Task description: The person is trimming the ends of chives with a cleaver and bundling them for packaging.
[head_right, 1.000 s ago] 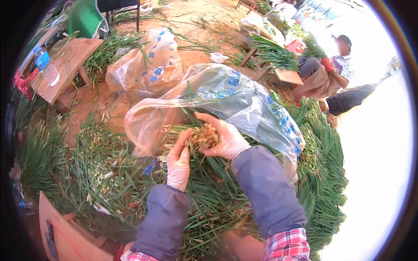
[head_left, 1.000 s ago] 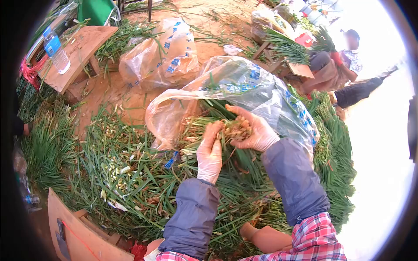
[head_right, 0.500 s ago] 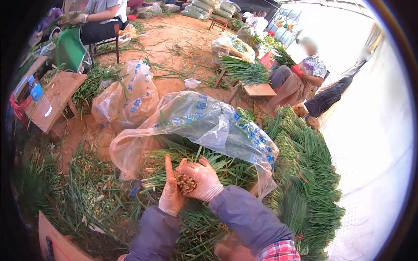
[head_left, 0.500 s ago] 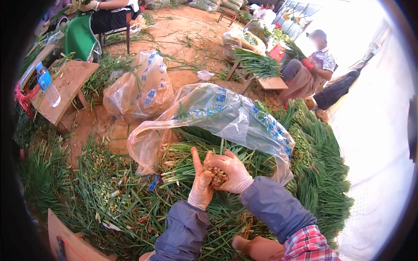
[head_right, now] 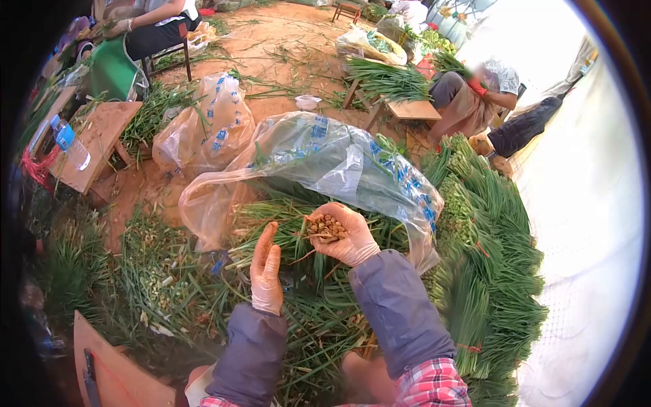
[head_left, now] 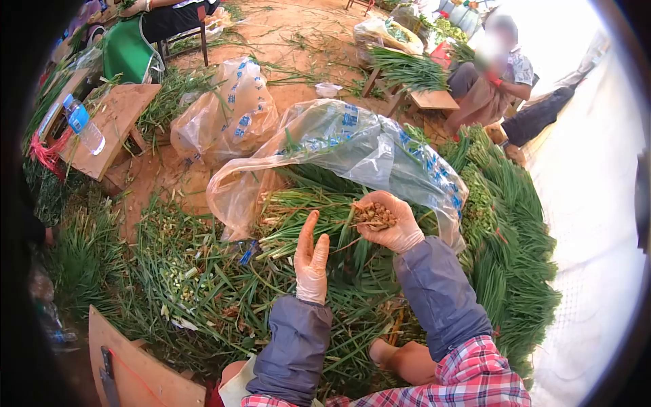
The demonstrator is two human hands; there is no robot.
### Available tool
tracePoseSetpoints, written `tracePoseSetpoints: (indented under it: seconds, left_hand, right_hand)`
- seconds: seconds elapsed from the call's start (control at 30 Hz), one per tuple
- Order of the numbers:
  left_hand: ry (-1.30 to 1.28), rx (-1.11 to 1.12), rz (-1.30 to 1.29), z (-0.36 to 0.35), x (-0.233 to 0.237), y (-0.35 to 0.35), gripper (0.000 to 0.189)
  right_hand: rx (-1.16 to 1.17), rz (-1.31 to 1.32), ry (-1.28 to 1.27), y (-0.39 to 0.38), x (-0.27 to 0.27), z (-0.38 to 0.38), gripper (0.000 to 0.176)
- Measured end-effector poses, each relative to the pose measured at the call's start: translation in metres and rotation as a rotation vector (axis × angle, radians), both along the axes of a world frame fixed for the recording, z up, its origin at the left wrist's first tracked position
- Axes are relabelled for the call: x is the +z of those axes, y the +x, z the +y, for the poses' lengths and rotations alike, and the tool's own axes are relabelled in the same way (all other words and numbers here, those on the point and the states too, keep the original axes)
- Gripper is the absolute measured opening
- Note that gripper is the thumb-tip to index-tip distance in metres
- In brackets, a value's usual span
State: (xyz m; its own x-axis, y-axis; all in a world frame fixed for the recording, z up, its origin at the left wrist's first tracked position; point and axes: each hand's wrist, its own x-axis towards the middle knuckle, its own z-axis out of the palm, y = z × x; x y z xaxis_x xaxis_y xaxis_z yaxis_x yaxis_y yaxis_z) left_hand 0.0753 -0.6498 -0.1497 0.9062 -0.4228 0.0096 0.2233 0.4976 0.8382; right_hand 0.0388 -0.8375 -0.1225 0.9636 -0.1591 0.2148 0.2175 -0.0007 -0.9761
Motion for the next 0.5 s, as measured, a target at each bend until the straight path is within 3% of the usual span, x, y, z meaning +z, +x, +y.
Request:
tracePoseSetpoints:
  seconds: [0.17, 0.23, 0.33, 0.37, 0.43, 0.47, 0.5]
  left_hand:
    - [0.076, 0.192, 0.034, 0.008, -0.008, -0.015, 0.039]
    - [0.300, 0.190, -0.171, 0.011, -0.003, -0.014, 0.042]
    - [0.410, 0.039, -0.610, 0.001, 0.019, -0.017, 0.048]
    - [0.456, -0.092, -0.700, -0.005, 0.022, -0.022, 0.048]
    - [0.024, -0.317, -0.192, -0.024, 0.018, -0.047, 0.047]
    - [0.052, -0.316, -0.264, -0.025, 0.015, -0.051, 0.047]
    - [0.080, -0.315, -0.334, -0.024, 0.014, -0.053, 0.047]
  right_hand:
    - [0.002, -0.019, 0.154, -0.030, -0.004, -0.006, 0.034]
    - [-0.045, -0.041, 0.191, -0.039, 0.004, 0.001, 0.033]
    - [0.251, 0.025, 0.815, -0.043, 0.017, 0.011, 0.031]
    - [0.017, 0.158, 0.949, -0.044, 0.023, 0.018, 0.030]
    - [-0.467, 0.421, 1.177, -0.036, 0.053, 0.048, 0.031]
    - [-0.141, 0.230, 1.150, -0.050, 0.034, 0.037, 0.033]
    - [-0.078, 0.222, 0.935, -0.057, 0.034, 0.035, 0.034]
